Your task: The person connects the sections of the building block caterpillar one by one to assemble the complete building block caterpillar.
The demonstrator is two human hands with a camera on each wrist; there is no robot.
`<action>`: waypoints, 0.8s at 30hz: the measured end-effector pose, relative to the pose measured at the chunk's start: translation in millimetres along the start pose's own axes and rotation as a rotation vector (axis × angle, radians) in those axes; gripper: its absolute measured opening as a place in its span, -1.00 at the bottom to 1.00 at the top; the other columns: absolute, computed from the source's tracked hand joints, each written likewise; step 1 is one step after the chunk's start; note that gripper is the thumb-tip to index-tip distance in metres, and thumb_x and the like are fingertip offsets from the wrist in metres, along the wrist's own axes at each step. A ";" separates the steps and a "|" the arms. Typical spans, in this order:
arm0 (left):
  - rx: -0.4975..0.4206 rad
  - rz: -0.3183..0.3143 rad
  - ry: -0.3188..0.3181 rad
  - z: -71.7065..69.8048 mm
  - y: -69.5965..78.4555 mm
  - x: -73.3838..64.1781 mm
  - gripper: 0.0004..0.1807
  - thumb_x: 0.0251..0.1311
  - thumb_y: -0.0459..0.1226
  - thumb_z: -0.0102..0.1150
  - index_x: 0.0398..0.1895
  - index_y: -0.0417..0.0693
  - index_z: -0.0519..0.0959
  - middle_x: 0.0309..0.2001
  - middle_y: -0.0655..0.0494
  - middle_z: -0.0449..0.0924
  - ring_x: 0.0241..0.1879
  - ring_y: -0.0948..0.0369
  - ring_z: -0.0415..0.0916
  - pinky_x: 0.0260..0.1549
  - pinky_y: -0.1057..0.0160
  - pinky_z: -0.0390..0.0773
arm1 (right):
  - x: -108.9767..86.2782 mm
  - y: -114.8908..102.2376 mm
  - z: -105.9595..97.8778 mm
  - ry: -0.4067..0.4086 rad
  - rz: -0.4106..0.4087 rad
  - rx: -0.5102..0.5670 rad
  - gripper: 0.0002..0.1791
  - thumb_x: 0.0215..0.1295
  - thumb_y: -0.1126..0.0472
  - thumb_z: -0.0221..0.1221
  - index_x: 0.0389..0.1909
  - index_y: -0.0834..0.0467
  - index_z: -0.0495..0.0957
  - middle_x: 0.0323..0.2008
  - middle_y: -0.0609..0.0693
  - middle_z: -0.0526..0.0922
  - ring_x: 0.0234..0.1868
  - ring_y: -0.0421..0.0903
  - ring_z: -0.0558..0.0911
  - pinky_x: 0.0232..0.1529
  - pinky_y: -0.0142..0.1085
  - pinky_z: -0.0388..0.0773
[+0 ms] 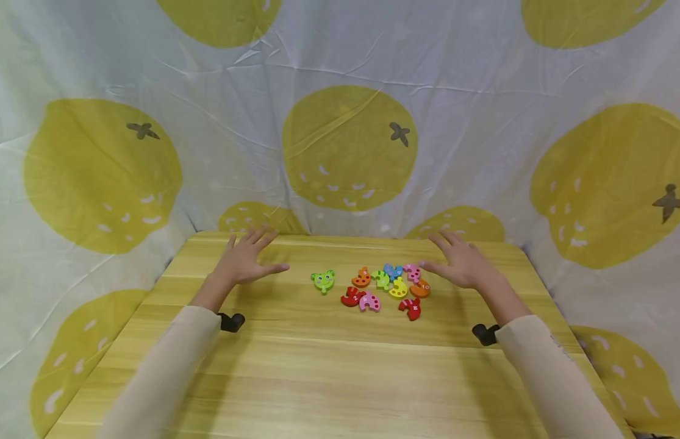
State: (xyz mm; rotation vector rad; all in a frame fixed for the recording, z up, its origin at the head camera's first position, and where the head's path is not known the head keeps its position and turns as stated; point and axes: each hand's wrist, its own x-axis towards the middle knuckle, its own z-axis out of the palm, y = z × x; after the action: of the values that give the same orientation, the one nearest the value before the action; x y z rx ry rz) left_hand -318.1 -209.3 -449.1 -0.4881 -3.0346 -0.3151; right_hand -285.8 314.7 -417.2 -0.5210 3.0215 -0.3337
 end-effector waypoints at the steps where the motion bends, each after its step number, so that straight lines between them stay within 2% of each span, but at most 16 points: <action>1: -0.013 0.004 0.007 3.0 2.6 -0.2 0.11 0.11 0.59 -0.05 0.66 0.30 0.09 0.68 -0.02 -0.07 0.65 -0.13 -0.14 0.51 -0.44 -0.33 | -0.1 -3.1 2.4 0.002 -0.009 0.007 -0.04 0.47 -0.41 -0.03 0.63 0.14 0.07 0.61 0.35 -0.02 0.55 0.50 0.06 0.33 0.55 0.13; 6: -0.091 0.054 0.040 18.5 18.0 -0.5 -0.06 0.25 0.47 -0.01 0.59 0.21 0.29 0.60 -0.05 0.17 0.58 -0.11 0.12 0.54 -0.34 -0.04 | 2.8 -18.3 17.5 0.028 -0.056 0.031 -0.15 0.51 -0.28 0.04 0.59 0.17 0.18 0.54 0.39 0.19 0.46 0.49 0.28 0.31 0.44 0.31; 12: -0.201 0.116 0.042 38.7 38.8 1.4 -0.36 0.41 0.15 0.14 0.45 0.10 0.47 0.48 -0.08 0.39 0.48 -0.14 0.31 0.45 -0.24 0.28 | 8.7 -38.3 39.9 0.048 -0.093 0.153 -0.22 0.45 -0.16 0.20 0.50 0.22 0.32 0.44 0.36 0.37 0.39 0.41 0.41 0.32 0.36 0.38; 18: -0.315 0.159 0.025 57.5 58.1 3.4 -0.49 0.41 -0.07 0.24 0.39 0.06 0.54 0.43 -0.10 0.45 0.45 -0.14 0.35 0.44 -0.22 0.30 | 12.0 -55.6 63.6 0.089 -0.131 0.279 -0.33 0.38 0.02 0.32 0.38 0.29 0.45 0.34 0.30 0.52 0.29 0.33 0.54 0.27 0.24 0.51; 24: -0.422 0.176 -0.005 73.8 69.4 2.7 -0.56 0.46 -0.16 0.19 0.37 0.06 0.57 0.44 -0.13 0.43 0.47 -0.16 0.32 0.46 -0.22 0.26 | 13.9 -77.8 81.8 0.103 -0.140 0.350 -0.42 0.38 0.06 0.33 0.32 0.25 0.51 0.27 0.19 0.58 0.16 0.22 0.61 0.16 0.14 0.59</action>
State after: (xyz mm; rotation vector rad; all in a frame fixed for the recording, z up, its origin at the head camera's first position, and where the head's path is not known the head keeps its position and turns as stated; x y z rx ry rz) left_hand -300.1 -128.7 -507.7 -0.7705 -2.8969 -0.9490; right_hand -266.1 221.9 -479.9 -0.7021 2.9265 -0.9017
